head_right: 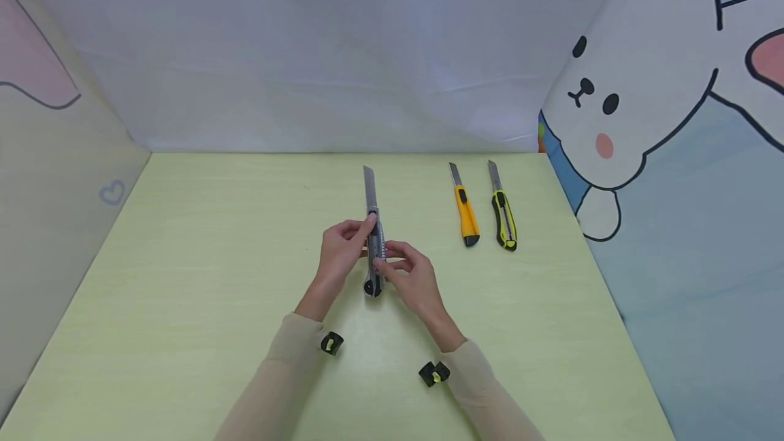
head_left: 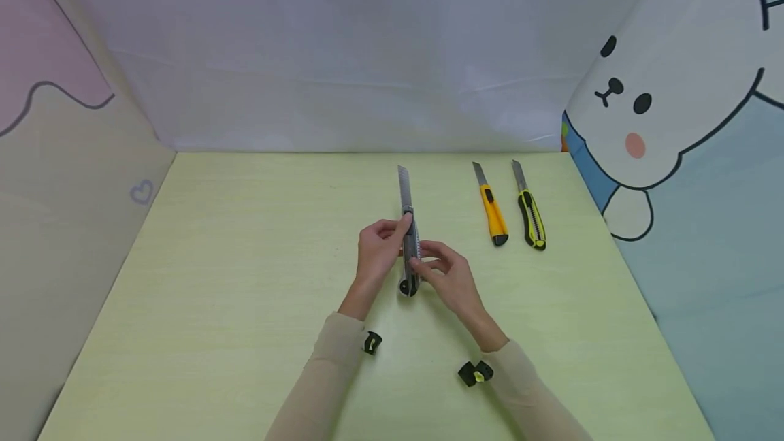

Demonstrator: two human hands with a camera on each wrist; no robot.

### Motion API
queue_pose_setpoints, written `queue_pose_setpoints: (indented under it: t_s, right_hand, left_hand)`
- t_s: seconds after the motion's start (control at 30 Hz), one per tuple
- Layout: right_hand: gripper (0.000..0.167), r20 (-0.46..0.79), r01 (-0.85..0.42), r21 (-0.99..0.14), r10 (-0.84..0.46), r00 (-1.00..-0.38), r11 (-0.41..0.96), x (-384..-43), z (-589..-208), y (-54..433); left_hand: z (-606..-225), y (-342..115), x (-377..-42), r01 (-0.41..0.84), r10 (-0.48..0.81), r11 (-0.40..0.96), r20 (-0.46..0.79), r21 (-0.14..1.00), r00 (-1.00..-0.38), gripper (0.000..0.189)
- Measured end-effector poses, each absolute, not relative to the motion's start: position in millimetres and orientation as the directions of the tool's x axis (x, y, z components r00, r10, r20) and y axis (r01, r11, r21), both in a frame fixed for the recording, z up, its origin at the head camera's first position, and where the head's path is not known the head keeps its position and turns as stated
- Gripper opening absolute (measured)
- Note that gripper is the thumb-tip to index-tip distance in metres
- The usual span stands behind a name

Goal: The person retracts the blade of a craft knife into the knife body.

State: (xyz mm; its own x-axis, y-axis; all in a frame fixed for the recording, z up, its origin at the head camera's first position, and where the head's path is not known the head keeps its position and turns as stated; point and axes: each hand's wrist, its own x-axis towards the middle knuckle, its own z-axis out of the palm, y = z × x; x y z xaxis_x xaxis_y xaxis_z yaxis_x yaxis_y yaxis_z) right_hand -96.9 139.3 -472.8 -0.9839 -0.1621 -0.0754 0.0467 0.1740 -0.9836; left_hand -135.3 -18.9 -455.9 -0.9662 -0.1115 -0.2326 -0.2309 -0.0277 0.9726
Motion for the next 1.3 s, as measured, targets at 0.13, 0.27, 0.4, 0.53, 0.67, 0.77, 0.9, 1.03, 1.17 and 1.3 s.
queue_pose_setpoints:
  t_s: [0.13,0.27,0.4,0.53,0.67,0.77,0.9,1.03,1.17,1.3]
  right_hand:
    - [0.037,-0.084,0.061,-0.989,-0.18,-0.98,0.132,-96.6,-472.6,141.2]
    - [0.038,-0.089,0.065,-0.99,-0.194,-0.977,0.128,-97.4,-472.7,143.0]
    - [0.038,-0.102,0.079,-0.989,-0.197,-0.975,0.124,-98.4,-473.5,144.0]
    - [0.038,-0.109,0.087,-0.989,-0.194,-0.975,0.122,-98.9,-474.0,144.1]
    - [0.037,-0.11,0.088,-0.989,-0.195,-0.975,0.117,-98.9,-474.3,144.7]
    - [0.037,-0.108,0.086,-0.99,-0.196,-0.975,0.114,-99.2,-474.0,145.2]
    - [0.036,-0.108,0.088,-0.99,-0.191,-0.976,0.109,-99.4,-472.7,145.0]
    - [0.036,-0.112,0.093,-0.99,-0.185,-0.976,0.108,-99.6,-473.0,144.0]
    - [0.037,-0.111,0.093,-0.99,-0.183,-0.977,0.106,-100.1,-473.7,142.6]
    - [0.038,-0.108,0.09,-0.991,-0.179,-0.978,0.104,-100.4,-473.9,141.5]
  left_hand:
    - [-456.4,-18.7,-135.4,-0.222,-0.107,-0.018,-0.223,0.975,-0.969,0.041]
    - [-455.8,-18.9,-135.0,-0.218,-0.097,-0.017,-0.218,0.976,-0.971,0.04]
    - [-456.4,-19.1,-135.5,-0.22,-0.083,-0.013,-0.22,0.976,-0.972,0.039]
    - [-457.6,-19.3,-135.5,-0.213,-0.075,0.002,-0.212,0.977,-0.974,0.039]
    - [-458.6,-19.7,-134.8,-0.208,-0.073,0.014,-0.207,0.978,-0.976,0.039]
    - [-458.6,-19.9,-134.7,-0.2,-0.071,0.016,-0.199,0.98,-0.977,0.039]
    - [-458.6,-20.5,-134.7,-0.186,-0.068,0.025,-0.184,0.982,-0.98,0.039]
    - [-459.2,-21.2,-134.6,-0.186,-0.068,0.026,-0.184,0.982,-0.981,0.038]
    - [-459.4,-22.3,-134.2,-0.175,-0.071,0.022,-0.173,0.984,-0.982,0.037]
    - [-459.6,-22.9,-134.2,-0.168,-0.072,0.027,-0.166,0.985,-0.983,0.037]
